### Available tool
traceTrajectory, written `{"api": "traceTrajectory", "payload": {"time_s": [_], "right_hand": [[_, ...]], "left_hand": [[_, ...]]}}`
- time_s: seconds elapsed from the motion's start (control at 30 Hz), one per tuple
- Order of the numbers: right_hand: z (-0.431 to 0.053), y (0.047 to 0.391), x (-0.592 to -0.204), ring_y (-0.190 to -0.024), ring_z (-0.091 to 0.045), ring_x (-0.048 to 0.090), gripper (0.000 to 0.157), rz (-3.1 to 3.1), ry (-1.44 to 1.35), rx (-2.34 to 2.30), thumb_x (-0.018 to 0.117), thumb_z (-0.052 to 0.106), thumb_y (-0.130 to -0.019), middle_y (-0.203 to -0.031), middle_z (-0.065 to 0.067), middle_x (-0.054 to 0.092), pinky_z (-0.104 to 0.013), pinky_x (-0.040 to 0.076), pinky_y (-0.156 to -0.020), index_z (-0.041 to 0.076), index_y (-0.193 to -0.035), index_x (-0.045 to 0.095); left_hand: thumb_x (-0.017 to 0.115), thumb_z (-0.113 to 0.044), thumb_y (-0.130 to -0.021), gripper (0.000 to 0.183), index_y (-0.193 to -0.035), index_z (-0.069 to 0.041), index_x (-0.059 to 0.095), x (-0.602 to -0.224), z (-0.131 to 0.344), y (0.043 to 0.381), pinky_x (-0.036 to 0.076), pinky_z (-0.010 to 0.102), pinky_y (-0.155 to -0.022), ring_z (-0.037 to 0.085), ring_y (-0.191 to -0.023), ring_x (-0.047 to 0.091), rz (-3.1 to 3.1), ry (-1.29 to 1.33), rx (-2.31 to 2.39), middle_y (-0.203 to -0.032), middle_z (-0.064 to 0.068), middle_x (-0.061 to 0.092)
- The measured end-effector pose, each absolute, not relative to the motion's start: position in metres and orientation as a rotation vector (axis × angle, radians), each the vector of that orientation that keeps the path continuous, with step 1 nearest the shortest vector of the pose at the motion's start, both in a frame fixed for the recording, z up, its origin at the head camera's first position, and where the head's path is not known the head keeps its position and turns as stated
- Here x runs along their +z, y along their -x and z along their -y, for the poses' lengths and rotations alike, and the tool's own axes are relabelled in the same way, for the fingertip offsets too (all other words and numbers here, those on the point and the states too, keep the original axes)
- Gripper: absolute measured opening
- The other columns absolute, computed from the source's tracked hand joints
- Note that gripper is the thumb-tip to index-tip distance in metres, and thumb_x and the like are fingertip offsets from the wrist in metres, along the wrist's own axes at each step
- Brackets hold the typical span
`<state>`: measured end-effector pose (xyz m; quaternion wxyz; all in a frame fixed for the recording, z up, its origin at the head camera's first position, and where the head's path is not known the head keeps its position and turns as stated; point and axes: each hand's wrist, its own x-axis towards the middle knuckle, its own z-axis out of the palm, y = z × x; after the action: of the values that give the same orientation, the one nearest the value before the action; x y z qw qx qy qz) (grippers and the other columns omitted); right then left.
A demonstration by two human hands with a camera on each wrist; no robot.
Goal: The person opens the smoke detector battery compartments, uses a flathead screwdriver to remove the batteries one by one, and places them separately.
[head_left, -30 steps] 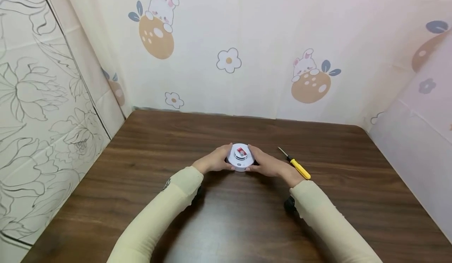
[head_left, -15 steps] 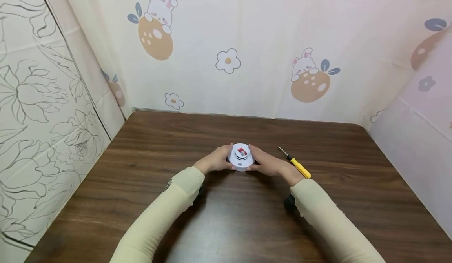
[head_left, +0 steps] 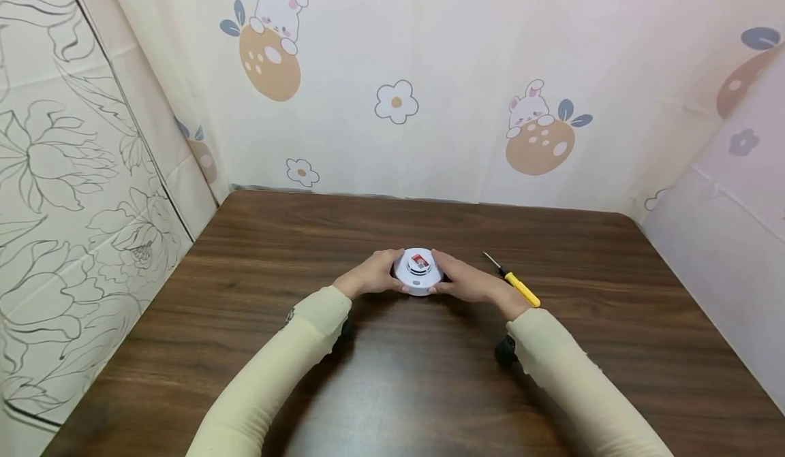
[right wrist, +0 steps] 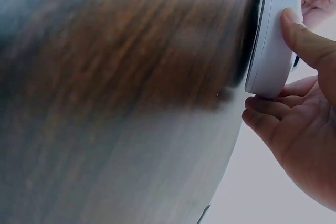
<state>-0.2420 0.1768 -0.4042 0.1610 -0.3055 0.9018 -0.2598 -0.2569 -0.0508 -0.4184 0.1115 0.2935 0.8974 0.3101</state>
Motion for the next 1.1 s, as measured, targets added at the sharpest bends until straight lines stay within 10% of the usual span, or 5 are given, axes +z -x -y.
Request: {"api": "traceTrajectory", "payload": {"time_s": [1.1], "right_hand": [[-0.186, 0.245, -0.395, -0.121, -0.026, 0.049, 0.068, -2.561, 0.805, -1.122, 0.070, 0.026, -0.088, -0.138, -0.021, 0.047, -0.045, 0.043, -0.096, -0.004, -0.142, 0.040]], "left_hand": [[0.070, -0.019, -0.088, 0.069, -0.140, 0.011, 0.037, -0.394, 0.061, 0.248, 0.041, 0.034, -0.099, 0.022, -0.121, 0.051, -2.570, -0.771, 1.099, -0.138, 0.021, 0.047]]}}
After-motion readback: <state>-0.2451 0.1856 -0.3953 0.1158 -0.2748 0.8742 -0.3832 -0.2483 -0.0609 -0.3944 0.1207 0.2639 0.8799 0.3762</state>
